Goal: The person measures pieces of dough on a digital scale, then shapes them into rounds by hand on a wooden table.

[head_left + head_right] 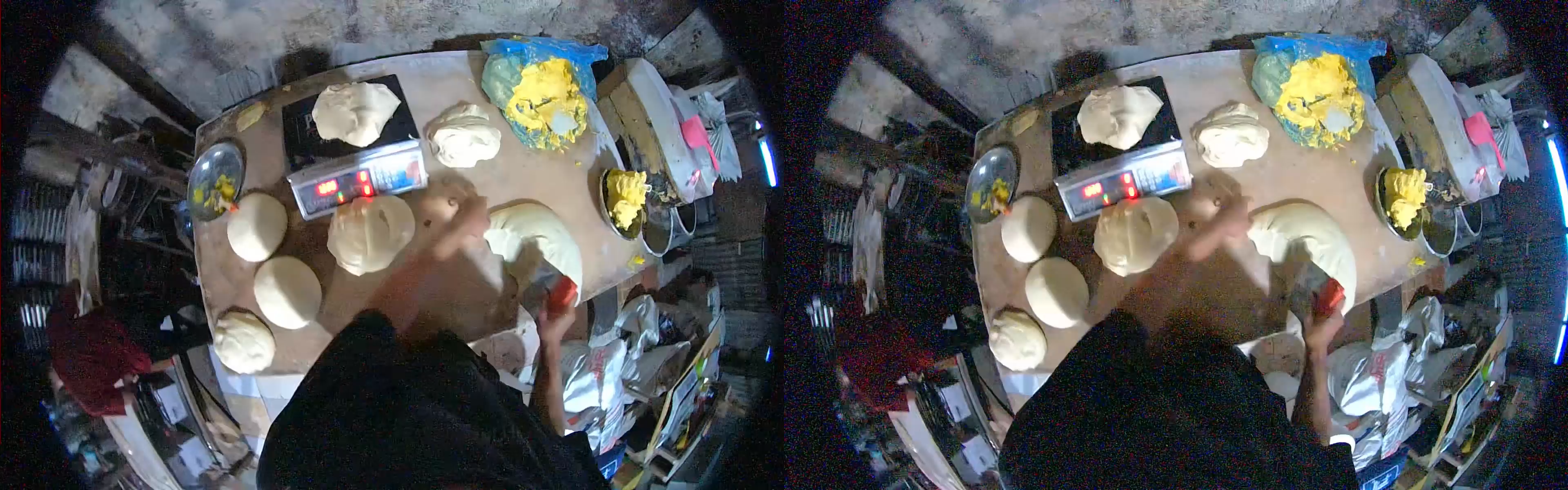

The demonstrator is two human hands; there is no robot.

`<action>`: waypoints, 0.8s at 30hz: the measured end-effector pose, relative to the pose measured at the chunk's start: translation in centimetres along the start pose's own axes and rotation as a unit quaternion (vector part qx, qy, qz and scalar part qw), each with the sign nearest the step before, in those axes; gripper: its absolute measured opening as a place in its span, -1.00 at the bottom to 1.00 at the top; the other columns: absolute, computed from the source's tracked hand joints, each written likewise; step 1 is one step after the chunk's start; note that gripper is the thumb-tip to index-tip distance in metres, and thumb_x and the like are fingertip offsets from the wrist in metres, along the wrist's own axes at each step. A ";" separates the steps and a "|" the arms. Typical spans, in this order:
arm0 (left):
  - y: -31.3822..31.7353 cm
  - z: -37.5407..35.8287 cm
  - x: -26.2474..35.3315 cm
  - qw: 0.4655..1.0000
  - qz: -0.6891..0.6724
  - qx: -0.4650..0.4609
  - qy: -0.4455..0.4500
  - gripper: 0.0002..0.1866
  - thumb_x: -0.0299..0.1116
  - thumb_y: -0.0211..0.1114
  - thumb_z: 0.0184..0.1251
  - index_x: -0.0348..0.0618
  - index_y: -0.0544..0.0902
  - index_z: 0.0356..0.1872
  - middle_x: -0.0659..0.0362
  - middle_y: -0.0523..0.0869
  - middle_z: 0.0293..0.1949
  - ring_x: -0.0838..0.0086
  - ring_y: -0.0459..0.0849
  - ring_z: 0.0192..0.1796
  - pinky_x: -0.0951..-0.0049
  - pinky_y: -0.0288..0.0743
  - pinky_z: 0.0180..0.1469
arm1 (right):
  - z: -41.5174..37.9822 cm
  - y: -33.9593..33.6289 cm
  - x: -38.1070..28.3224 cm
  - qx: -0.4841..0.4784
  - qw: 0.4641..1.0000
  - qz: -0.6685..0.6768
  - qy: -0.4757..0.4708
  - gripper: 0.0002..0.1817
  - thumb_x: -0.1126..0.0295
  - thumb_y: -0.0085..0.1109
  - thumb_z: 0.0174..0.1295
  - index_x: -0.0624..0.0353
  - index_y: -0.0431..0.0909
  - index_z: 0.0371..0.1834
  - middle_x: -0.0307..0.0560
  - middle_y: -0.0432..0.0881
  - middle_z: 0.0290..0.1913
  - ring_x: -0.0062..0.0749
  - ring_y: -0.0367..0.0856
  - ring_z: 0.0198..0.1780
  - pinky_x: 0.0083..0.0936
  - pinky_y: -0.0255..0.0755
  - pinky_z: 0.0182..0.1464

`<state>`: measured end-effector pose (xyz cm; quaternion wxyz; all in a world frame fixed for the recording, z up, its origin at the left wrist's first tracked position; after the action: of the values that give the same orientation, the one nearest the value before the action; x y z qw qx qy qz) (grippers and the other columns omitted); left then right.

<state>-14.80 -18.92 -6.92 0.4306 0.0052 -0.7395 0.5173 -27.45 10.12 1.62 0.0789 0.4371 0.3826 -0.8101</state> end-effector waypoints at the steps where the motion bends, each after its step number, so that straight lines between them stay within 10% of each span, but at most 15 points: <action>1: 8.0 0.7 -1.4 0.984 0.079 0.143 0.065 -0.56 -0.35 0.28 0.05 -0.33 0.54 -0.01 -0.18 0.60 -0.01 -0.03 0.61 0.01 0.13 0.52 0.00 | 1.2 0.6 -3.4 -0.015 0.999 0.023 0.040 -0.60 0.47 0.31 0.14 0.29 0.40 0.01 0.01 0.62 -0.27 -0.44 0.57 -0.28 -0.54 0.46 -0.17; 3: 13.8 0.2 -0.5 0.960 -0.226 0.141 -0.083 -0.58 -0.23 0.24 0.19 -0.36 0.55 -0.03 -0.18 0.62 -0.06 0.03 0.63 0.00 0.12 0.51 0.02 | 2.9 0.5 -7.0 -0.024 0.997 0.011 -0.076 -0.66 0.46 0.30 0.16 0.29 0.39 -0.07 0.00 0.61 -0.38 -0.44 0.56 -0.38 -0.57 0.46 -0.27; 6: 3.4 -4.3 5.7 0.985 -0.103 -0.010 -0.135 -0.57 -0.13 0.21 0.25 -0.32 0.58 -0.04 -0.14 0.67 -0.13 0.05 0.66 -0.06 0.14 0.52 -0.02 | 3.4 -0.3 -6.8 -0.054 0.997 0.024 -0.045 -0.69 0.50 0.30 0.13 0.27 0.37 -0.14 -0.01 0.60 -0.43 -0.49 0.54 -0.41 -0.57 0.44 -0.31; 12: 1.0 -16.2 -1.0 0.974 -0.197 -0.022 -0.113 -0.62 -0.13 0.23 0.24 -0.15 0.62 -0.03 -0.03 0.69 -0.22 0.10 0.67 -0.18 0.18 0.51 -0.09 | -0.1 2.9 -1.3 -0.174 0.980 0.015 0.099 -0.63 0.51 0.25 0.17 0.24 0.38 0.03 -0.07 0.62 -0.28 -0.55 0.54 -0.26 -0.55 0.45 -0.20; 16: 6.0 -17.9 -4.5 0.979 0.006 0.205 0.014 -0.68 -0.21 0.23 0.24 -0.13 0.64 -0.04 -0.02 0.69 -0.28 0.13 0.68 -0.25 0.17 0.52 -0.13 | 0.6 8.2 -3.8 -0.242 0.967 -0.062 0.053 -0.50 0.31 0.26 0.14 0.16 0.32 0.12 0.29 0.63 -0.24 0.23 0.61 -0.17 -0.14 0.51 -0.17; 22: 2.1 -17.1 -7.7 0.948 -0.189 0.251 0.045 -0.79 -0.36 0.29 0.21 -0.20 0.65 -0.16 -0.01 0.67 -0.35 0.16 0.65 -0.39 0.25 0.50 -0.34 | 1.3 14.9 0.8 -0.289 0.935 -0.172 0.114 -0.57 0.33 0.11 0.21 0.13 0.32 0.14 0.32 0.62 -0.25 0.27 0.60 -0.20 -0.05 0.49 -0.19; 24: -2.9 -16.6 -9.0 0.957 -0.270 0.106 0.003 -0.83 -0.42 0.31 0.19 -0.25 0.65 -0.22 0.01 0.68 -0.40 0.22 0.66 -0.42 0.32 0.51 -0.40 | 1.3 13.2 -5.3 -0.251 0.952 -0.140 0.102 -0.57 0.31 0.10 0.22 0.07 0.33 0.16 0.17 0.67 -0.27 0.06 0.67 -0.21 -0.15 0.53 -0.20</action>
<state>2.62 -11.40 -8.94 0.5540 0.2487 -0.6500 0.4568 -18.99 -0.98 -1.18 0.0326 0.4252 0.6368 -0.6423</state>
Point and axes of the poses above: each hand's wrist, its own z-axis towards the middle knuckle, its own y-axis out of the palm, x = y × z, the point moved 2 cm from there along z, towards the middle knuckle
